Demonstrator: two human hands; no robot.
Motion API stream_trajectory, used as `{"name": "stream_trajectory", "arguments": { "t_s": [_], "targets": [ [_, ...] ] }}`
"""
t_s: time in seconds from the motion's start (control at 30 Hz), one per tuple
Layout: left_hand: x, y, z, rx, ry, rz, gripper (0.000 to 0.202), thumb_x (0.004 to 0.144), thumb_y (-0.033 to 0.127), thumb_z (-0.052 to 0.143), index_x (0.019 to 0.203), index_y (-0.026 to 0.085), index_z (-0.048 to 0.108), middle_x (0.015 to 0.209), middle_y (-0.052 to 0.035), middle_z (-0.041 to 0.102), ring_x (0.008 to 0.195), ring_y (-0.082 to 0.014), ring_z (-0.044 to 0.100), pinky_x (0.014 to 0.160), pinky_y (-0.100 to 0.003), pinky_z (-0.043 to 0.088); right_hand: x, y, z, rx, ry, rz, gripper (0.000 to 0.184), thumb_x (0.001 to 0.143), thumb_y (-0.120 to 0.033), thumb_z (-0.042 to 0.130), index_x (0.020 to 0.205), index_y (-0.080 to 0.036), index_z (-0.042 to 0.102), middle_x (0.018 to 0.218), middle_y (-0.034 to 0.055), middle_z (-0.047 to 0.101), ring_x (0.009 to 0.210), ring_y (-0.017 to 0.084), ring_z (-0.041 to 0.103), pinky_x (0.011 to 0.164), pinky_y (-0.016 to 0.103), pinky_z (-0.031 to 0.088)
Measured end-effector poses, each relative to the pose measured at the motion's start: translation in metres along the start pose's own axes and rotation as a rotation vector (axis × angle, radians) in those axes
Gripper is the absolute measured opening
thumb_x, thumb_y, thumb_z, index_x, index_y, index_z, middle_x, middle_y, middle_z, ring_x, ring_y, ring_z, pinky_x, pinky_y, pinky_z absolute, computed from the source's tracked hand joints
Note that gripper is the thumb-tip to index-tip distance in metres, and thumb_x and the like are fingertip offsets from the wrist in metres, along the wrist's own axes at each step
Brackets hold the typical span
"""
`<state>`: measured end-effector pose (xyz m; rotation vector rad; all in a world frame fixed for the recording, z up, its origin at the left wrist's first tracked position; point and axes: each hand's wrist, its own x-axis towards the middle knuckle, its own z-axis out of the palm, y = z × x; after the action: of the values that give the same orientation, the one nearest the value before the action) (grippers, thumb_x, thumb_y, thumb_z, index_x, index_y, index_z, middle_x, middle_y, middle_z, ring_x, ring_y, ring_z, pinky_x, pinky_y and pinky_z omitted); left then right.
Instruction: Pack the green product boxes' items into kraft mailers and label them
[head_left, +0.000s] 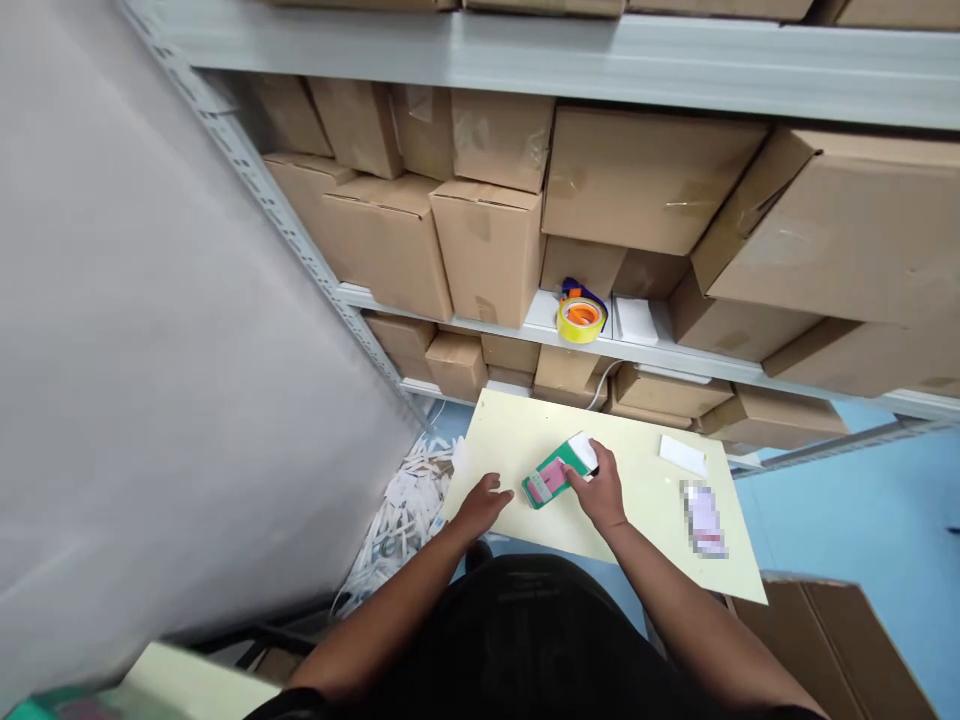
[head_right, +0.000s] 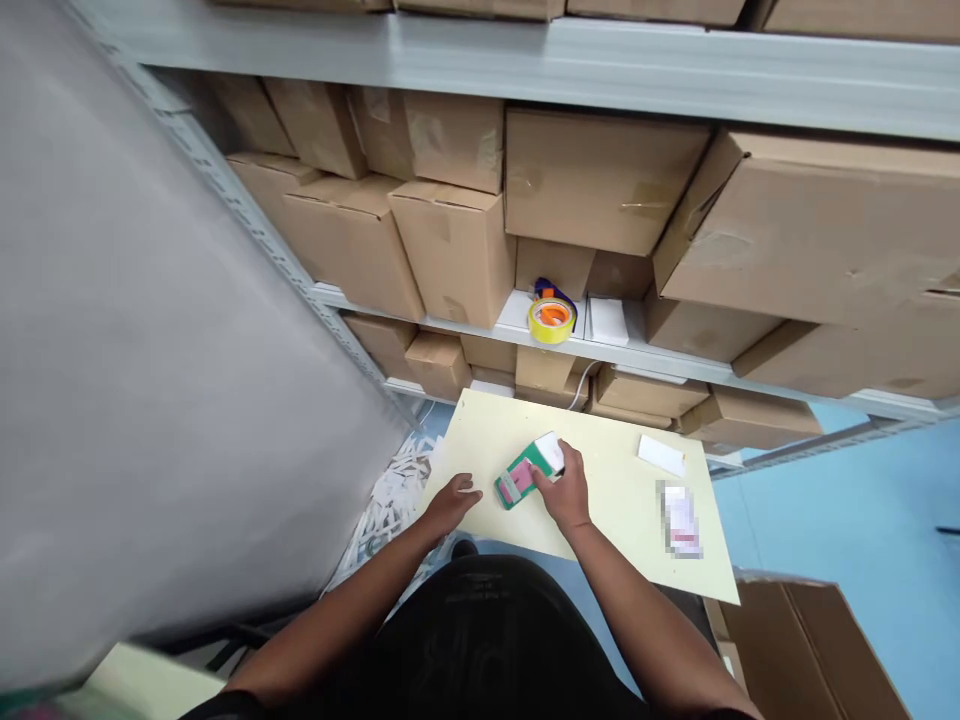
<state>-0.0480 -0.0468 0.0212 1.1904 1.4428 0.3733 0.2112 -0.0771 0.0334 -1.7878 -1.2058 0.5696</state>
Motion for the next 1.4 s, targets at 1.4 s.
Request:
{"name": "stream_trajectory", "arguments": {
  "t_s": [1.4],
  "targets": [
    [0.047,0.117,0.03,0.834,-0.234,0.629,0.051,0.07,0.019,0.071,0.121,0.021,0.063,0.142,-0.015,0.057,0.13,-0.0381,0.052,0.111,-0.048,0.041,0.036,0.031,0.022,-0.088,-0.598,0.028,0.046,0.073,-0.035,0.078,0.113,-0.025,0.058,0.1,0.0015,0.065,0.083,0.02,0.064,0.076,0.033,0.05]
  ]
}}
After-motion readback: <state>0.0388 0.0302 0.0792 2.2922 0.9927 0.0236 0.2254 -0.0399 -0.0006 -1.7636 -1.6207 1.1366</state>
